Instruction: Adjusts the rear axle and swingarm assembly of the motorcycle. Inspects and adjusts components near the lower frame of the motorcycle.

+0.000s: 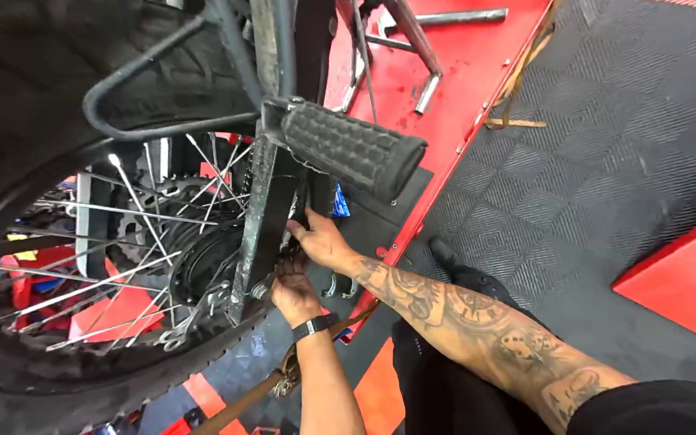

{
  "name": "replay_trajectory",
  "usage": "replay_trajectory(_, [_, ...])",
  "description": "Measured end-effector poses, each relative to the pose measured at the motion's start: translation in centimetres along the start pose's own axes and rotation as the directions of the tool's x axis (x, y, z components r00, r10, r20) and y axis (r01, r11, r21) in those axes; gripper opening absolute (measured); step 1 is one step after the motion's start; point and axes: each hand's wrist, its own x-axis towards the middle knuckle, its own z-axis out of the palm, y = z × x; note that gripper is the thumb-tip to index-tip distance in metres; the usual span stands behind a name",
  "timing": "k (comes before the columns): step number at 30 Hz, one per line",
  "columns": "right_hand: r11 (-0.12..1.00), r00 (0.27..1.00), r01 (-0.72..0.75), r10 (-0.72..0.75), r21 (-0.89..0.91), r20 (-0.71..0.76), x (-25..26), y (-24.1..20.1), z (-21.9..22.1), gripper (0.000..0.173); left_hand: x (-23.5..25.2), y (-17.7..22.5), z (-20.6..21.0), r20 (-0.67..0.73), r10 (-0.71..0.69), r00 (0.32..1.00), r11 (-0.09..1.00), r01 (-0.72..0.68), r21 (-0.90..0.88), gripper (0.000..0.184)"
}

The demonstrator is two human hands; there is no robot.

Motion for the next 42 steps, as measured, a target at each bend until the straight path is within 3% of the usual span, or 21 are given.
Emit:
replay_trajectory(3, [0.995, 0.997, 0.070, -0.067, -0.074, 0.040, 0.3, -0.2, -0.8, 0.039, 0.6, -0.7, 0.4, 0.021, 0.017, 1.000, 1.000, -0.017, 0.012, 0.030])
replay_trajectory(7, [0.995, 0.996, 0.055, -0.048, -0.083, 0.076, -0.1, -0.5, -0.9, 0.039, 0.9, -1.2, 0.0, 0.088, 0.024, 0.996, 1.000, -0.023, -0.016, 0.033])
replay_trajectory(17, [0.990, 0.991, 0.106, -0.097, -0.094, 0.091, -0.5, -1.4, -0.6, 0.036, 1.3, -1.3, 0.4, 0.208, -0.049, 0.977, 0.993, 0.070, -0.097, 0.044])
replay_trajectory(25, [0.984, 0.993, 0.112, -0.104, -0.140, 0.062, -0.7, -1.0, -0.3, 0.034, 1.5, -1.0, 0.2, 0.183, -0.107, 0.977, 0.982, 0.132, -0.132, 0.047])
replay_trajectory(37, [0.967, 0.998, 0.070, -0.067, -0.245, 0.020, -0.3, -1.4, 0.1, 0.033, 1.5, -1.3, 0.8, 0.170, -0.082, 0.982, 0.996, 0.086, -0.020, 0.047])
replay_trajectory(42, [0.977, 0.996, 0.089, -0.088, -0.195, 0.012, 0.2, -1.4, 0.3, 0.032, 1.7, -1.6, 1.0, 0.204, -0.062, 0.977, 0.992, 0.082, -0.093, 0.047])
